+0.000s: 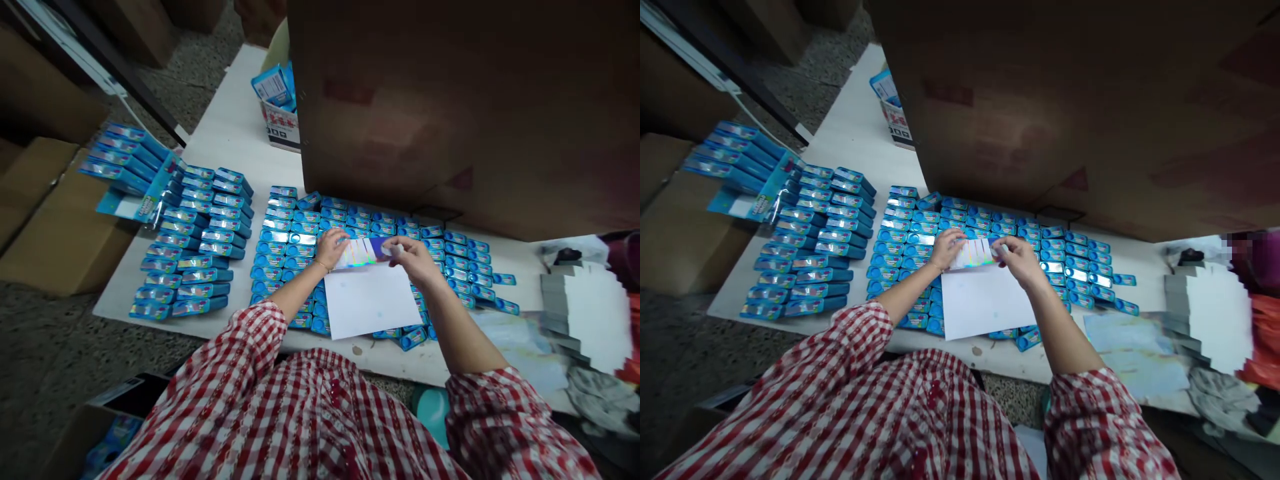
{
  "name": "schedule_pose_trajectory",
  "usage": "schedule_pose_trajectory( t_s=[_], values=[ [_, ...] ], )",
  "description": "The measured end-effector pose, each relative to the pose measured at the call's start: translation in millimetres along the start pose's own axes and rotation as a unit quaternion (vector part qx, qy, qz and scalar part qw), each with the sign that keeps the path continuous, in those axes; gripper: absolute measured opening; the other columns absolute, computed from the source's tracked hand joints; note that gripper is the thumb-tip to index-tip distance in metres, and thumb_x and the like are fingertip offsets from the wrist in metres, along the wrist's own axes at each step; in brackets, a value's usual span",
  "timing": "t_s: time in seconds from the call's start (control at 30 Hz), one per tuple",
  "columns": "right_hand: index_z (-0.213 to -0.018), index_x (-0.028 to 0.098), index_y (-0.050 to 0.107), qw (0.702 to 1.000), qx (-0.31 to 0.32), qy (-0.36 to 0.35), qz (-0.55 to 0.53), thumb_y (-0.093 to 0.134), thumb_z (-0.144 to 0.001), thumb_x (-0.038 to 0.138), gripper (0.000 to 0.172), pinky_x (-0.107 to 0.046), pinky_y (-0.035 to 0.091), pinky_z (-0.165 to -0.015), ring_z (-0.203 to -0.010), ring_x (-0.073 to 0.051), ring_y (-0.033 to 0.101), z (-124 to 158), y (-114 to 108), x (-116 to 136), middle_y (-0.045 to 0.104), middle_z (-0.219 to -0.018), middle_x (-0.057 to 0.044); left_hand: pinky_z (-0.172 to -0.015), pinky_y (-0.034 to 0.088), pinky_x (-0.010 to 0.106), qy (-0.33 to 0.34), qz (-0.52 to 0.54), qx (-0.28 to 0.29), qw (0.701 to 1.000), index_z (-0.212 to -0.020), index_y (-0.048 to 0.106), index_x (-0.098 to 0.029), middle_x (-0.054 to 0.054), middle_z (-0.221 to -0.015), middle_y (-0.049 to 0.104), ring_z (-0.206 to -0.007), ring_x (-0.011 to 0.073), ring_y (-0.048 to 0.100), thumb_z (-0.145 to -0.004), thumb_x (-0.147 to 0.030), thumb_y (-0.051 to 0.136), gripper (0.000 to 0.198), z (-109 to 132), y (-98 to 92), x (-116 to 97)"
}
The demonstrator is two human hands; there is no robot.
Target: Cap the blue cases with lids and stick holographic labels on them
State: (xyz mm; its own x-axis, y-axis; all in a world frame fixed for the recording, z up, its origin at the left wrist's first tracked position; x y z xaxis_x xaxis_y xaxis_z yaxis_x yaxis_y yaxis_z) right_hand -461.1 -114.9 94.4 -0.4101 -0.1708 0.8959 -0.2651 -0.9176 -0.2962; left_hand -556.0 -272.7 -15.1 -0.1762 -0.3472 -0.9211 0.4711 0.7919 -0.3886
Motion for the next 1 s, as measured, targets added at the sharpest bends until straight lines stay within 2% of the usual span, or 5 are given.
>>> schedule_pose_trajectory(
  t_s=[0.13,0.27,0.57,0.83,1.0],
  values=[
    [-0.070,0.017,0.058,0.998,-0.008,0.047,-0.050,0.071,-0.055,0.044,0.033,-0.022,0.040,-0.046,-0.058,-0.012,0.054,-1,25,-5,0.057,-0.065,0.000,-0.090,0.042,0.034,0.039,0.205,0.009,0.978,-0.110,0.059,-0.017,0.009,-0.113,0.060,-0.103,0.0204,0.055,-0.084,-0.047,0.050,0.041,33,-27.4,-32],
    [-0.066,0.019,0.054,0.999,-0.037,0.006,-0.023,0.076,-0.050,0.046,0.039,-0.022,0.037,-0.043,-0.049,-0.009,0.045,-6,58,-13,0.051,-0.055,0.004,-0.085,0.045,0.032,0.041,0.191,0.029,0.980,-0.114,0.055,-0.018,0.010,-0.112,0.059,-0.099,0.0209,0.056,-0.062,-0.047,0.074,0.063,60,-45.7,-44],
    [-0.064,0.018,0.059,0.998,0.033,-0.007,-0.058,0.078,-0.050,0.047,0.038,-0.022,0.035,-0.043,-0.051,-0.009,0.045,-4,127,12,0.054,-0.060,0.002,-0.069,0.048,0.027,-0.097,0.320,-0.066,0.940,-0.093,0.059,-0.015,0.001,-0.074,0.061,-0.069,0.0113,0.058,-0.066,-0.033,0.071,0.035,68,-90.5,-2],
    [-0.058,0.016,0.061,0.972,0.176,0.077,-0.135,0.082,-0.046,0.041,0.034,-0.022,0.034,-0.046,-0.045,-0.007,0.044,-8,189,27,0.053,-0.049,0.004,-0.066,0.048,0.024,-0.118,0.308,-0.038,0.943,-0.090,0.061,-0.014,-0.001,-0.070,0.062,-0.066,0.0099,0.058,-0.061,-0.025,0.074,0.034,91,-173.2,16],
    [-0.061,0.017,0.063,0.961,0.205,0.102,-0.158,0.082,-0.045,0.043,0.036,-0.023,0.039,-0.047,-0.046,-0.009,0.048,-9,217,29,0.056,-0.051,0.003,-0.071,0.049,0.025,-0.118,0.309,-0.047,0.943,-0.085,0.061,-0.014,0.001,-0.076,0.064,-0.072,0.0110,0.060,-0.059,-0.025,0.076,0.032,102,-201.5,22]
  ],
)
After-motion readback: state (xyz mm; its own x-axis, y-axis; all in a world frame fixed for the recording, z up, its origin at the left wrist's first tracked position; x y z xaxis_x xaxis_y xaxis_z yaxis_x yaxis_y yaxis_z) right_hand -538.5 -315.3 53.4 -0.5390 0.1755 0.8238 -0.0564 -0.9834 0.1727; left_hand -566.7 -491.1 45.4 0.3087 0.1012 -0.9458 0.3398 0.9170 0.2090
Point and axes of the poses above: each hand's wrist, its own z-axis away from the middle knuckle, its own y-axis out of the palm, x = y × z, the point moved 2 cm from there along -z, towards the middle knuckle
